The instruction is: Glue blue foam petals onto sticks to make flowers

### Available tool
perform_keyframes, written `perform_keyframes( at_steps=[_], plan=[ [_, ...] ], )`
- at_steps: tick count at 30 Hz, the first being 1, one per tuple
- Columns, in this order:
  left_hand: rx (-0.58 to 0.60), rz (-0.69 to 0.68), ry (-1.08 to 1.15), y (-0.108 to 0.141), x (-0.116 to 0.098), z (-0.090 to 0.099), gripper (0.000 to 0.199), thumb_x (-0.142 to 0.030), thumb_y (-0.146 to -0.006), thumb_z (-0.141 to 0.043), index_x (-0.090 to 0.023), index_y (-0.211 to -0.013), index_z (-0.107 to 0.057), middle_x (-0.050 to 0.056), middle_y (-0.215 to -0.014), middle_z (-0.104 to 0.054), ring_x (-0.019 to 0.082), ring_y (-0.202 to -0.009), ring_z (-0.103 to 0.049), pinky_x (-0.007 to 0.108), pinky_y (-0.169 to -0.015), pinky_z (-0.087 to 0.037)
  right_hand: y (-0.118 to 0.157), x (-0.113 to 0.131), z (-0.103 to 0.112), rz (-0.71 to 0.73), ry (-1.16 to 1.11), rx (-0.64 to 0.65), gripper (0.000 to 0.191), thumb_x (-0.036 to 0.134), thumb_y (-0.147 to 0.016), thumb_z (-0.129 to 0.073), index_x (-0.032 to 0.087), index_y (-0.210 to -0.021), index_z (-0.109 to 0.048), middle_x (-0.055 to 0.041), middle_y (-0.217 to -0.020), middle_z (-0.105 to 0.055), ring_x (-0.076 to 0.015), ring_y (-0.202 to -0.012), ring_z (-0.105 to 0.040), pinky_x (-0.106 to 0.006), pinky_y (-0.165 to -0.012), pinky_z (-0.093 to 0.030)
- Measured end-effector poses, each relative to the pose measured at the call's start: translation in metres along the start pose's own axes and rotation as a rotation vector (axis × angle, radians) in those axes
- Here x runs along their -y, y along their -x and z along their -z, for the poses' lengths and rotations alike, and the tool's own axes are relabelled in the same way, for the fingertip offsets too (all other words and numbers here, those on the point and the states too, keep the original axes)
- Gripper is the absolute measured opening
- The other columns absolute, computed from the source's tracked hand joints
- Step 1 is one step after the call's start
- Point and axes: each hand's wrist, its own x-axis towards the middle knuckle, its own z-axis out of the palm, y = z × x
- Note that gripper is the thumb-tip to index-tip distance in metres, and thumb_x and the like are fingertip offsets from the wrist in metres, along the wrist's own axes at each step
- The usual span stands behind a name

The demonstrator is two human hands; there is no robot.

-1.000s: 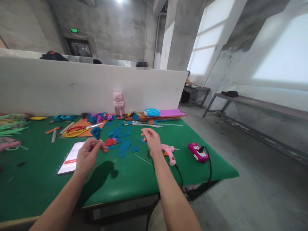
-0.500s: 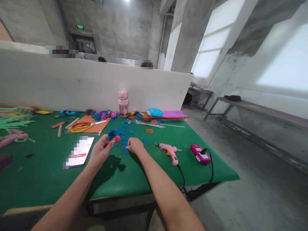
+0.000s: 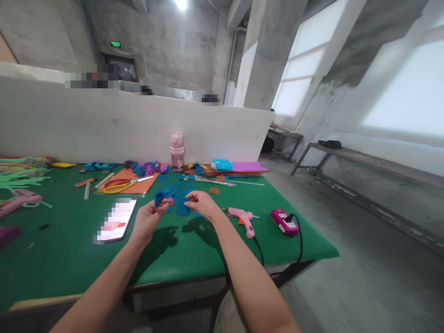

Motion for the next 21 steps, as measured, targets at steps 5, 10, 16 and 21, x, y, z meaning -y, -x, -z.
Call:
perform_keyframes(
  at_steps=[5, 10, 16, 21],
  plan=[
    [0.147, 0.053, -0.060, 0.006, -0.002, -0.006, 0.028, -0.038, -0.061, -0.070, -0.017, -0.080, -0.069, 0.004, -0.080, -0.069, 0.021, -0.081, -0.060, 0.026, -0.066, -0.042, 0.024, 0.013, -0.004, -0.008, -0.126, 0.104, 0.016, 0.029, -0.066, -0.062, 0.014, -0.070, -0.059, 0.0035, -0.056, -0.052, -0.0073, -0.051, -0.045, -0.021, -0.051, -0.036],
    [0.162, 0.055, -0.099, 0.008, 0.002, -0.008, 0.022, -0.037, -0.060, -0.069, -0.016, -0.063, -0.065, 0.004, -0.070, -0.066, 0.018, -0.072, -0.058, 0.024, -0.057, -0.037, 0.034, 0.000, -0.012, 0.052, -0.149, -0.017, 0.021, 0.034, -0.065, -0.065, 0.015, -0.068, -0.057, 0.0055, -0.057, -0.049, -0.0069, -0.052, -0.042, -0.020, -0.052, -0.034],
    [0.158, 0.112, -0.074, 0.006, -0.002, -0.004, 0.038, -0.043, -0.061, -0.066, -0.014, -0.085, -0.068, 0.002, -0.065, -0.063, 0.009, -0.048, -0.041, 0.022, -0.047, -0.025, 0.041, -0.015, -0.013, 0.092, -0.052, -0.168, 0.015, 0.033, -0.072, -0.056, 0.018, -0.074, -0.056, 0.0034, -0.061, -0.055, -0.0106, -0.055, -0.051, -0.022, -0.056, -0.040],
    [0.206, 0.103, -0.142, 0.009, -0.003, -0.011, 0.033, -0.043, -0.057, -0.069, -0.014, -0.075, -0.069, -0.002, -0.053, -0.055, 0.007, -0.043, -0.034, 0.022, -0.045, -0.022, 0.045, -0.010, -0.016, 0.161, 0.041, -0.212, 0.012, 0.030, -0.075, -0.053, 0.019, -0.075, -0.057, 0.0022, -0.061, -0.057, -0.0114, -0.056, -0.052, -0.022, -0.056, -0.041]
  ],
)
